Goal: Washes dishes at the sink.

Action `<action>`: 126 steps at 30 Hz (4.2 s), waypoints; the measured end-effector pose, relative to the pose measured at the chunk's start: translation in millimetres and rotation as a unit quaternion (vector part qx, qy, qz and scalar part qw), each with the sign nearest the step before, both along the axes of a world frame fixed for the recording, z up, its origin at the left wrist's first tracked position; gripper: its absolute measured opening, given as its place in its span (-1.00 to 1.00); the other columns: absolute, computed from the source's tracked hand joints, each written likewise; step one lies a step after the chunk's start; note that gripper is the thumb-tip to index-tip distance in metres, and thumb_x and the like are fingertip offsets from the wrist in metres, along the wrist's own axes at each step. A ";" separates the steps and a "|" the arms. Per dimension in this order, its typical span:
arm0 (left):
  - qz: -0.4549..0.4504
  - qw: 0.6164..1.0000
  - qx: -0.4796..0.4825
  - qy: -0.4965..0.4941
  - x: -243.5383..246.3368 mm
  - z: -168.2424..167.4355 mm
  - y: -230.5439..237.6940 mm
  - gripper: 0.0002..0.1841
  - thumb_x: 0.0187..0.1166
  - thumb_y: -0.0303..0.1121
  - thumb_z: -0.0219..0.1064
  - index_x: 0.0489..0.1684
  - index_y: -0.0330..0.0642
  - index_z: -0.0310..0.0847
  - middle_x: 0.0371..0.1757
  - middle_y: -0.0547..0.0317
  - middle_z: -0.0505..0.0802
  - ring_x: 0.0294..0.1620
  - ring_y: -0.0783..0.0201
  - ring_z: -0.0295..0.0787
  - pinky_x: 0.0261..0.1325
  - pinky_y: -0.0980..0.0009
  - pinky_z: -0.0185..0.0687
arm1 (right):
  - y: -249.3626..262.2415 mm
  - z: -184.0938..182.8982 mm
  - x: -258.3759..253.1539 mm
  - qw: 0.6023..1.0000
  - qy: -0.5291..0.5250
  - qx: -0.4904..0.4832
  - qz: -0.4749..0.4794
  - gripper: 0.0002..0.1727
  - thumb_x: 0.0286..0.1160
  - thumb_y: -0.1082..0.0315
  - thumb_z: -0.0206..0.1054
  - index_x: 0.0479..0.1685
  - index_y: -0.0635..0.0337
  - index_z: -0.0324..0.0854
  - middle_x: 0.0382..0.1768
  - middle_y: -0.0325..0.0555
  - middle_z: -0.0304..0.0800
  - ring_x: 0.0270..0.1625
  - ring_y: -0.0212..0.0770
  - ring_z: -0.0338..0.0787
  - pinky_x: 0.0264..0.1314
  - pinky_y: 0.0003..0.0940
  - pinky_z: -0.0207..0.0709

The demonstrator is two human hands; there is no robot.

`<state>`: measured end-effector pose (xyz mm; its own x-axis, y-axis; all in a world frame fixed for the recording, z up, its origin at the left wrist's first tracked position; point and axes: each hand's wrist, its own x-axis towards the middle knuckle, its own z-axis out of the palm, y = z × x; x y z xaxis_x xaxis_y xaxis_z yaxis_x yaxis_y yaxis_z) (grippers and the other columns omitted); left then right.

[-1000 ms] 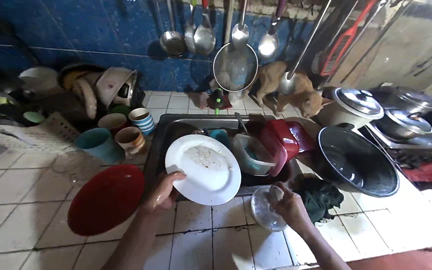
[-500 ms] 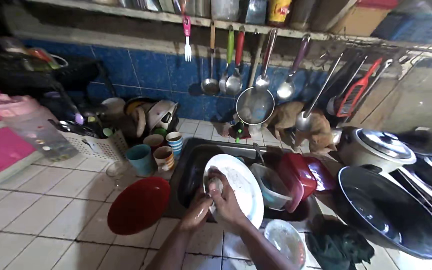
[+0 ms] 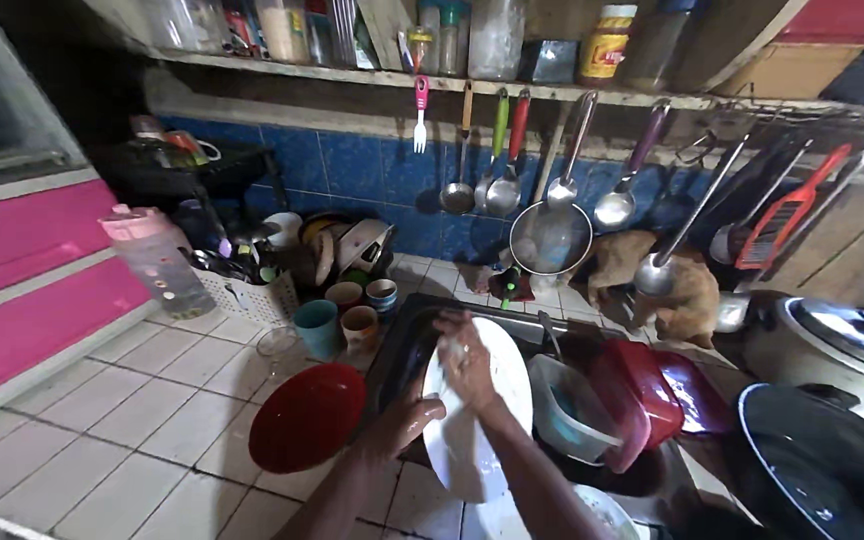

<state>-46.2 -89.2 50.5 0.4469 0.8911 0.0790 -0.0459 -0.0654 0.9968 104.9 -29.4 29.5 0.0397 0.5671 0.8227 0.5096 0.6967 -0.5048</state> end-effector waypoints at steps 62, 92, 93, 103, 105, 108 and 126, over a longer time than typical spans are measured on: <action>0.239 0.951 -0.133 -0.146 4.7 -61.7 49.2 -0.44 0.39 -0.69 0.21 0.47 -0.41 0.28 -0.01 0.05 0.77 -0.08 0.39 0.79 -0.01 0.42 0.77 | 26.6 -89.4 25.6 0.976 -0.075 -0.204 0.001 -0.51 0.66 0.37 0.23 0.51 0.45 0.54 0.66 0.36 0.39 0.76 0.24 0.35 0.80 0.03 0.26; 0.056 0.970 0.161 0.172 -27.7 -31.0 115.9 -0.07 0.17 -0.24 0.73 0.63 -0.40 0.37 0.50 -0.23 0.66 0.50 0.12 0.62 0.59 0.20 0.50 | -4.9 92.1 105.6 0.906 -0.172 -0.327 0.208 -0.58 0.39 0.39 0.52 0.25 0.32 0.69 0.07 -0.11 0.86 0.12 -0.42 0.80 0.31 -0.41 0.66; 0.054 0.968 0.155 0.187 -23.8 -27.6 110.5 -0.20 0.16 -0.19 0.74 0.46 -0.38 0.56 0.33 -0.16 0.79 0.38 0.15 0.73 0.53 0.17 0.57 | 5.2 95.4 114.7 0.916 -0.126 -0.313 0.215 -0.62 0.34 0.40 0.55 0.15 0.30 0.71 -0.02 -0.23 0.87 0.05 -0.53 0.79 0.25 -0.50 0.67; 0.183 0.958 0.210 0.071 54.3 -34.7 48.6 -0.57 0.21 -0.45 0.55 -0.03 -0.64 0.68 -0.16 -0.16 0.88 -0.10 0.33 0.82 0.12 0.41 0.71 | 6.5 9.8 27.7 0.994 -0.091 0.015 0.059 -0.53 0.57 -0.06 0.33 -0.06 0.23 0.81 0.24 0.11 0.84 0.54 0.08 0.65 0.78 0.21 0.12; 0.220 0.934 0.252 0.124 57.3 -30.5 42.7 -0.54 0.26 -0.29 0.60 0.01 -0.51 0.76 -0.17 -0.14 0.93 -0.09 0.21 0.93 0.11 0.24 0.81 | 24.4 10.7 45.1 0.999 0.025 -0.040 0.009 -0.47 0.63 0.09 0.25 0.19 0.47 0.70 0.24 0.21 0.80 0.45 -0.06 0.70 0.70 -0.04 0.32; 0.242 0.924 0.237 0.176 55.8 -22.4 31.7 -0.53 0.34 -0.23 0.57 0.07 -0.47 0.77 -0.14 -0.16 0.93 -0.05 0.12 0.94 0.14 0.15 0.80 | 47.1 11.5 63.9 0.971 0.163 -0.140 -0.104 -0.58 0.70 0.25 0.10 0.11 0.47 0.68 -0.16 -0.02 0.83 -0.12 -0.37 0.78 0.00 -0.36 0.65; 0.129 0.976 0.145 0.104 30.4 -14.4 62.9 -0.57 0.18 -0.38 0.66 -0.01 -0.41 0.73 -0.14 0.09 0.90 -0.08 0.46 0.84 0.11 0.43 0.77 | 37.7 29.6 31.2 0.962 -0.254 0.096 -0.035 -0.70 0.42 0.18 0.37 -0.38 0.26 0.83 -0.31 0.10 0.92 -0.11 0.08 0.91 0.15 0.03 0.70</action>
<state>-15.8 -26.3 36.0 0.2437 0.9299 0.2754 0.2100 -0.3278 0.9211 136.1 8.3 59.1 -0.3617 0.4130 0.8358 0.7056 0.7072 -0.0441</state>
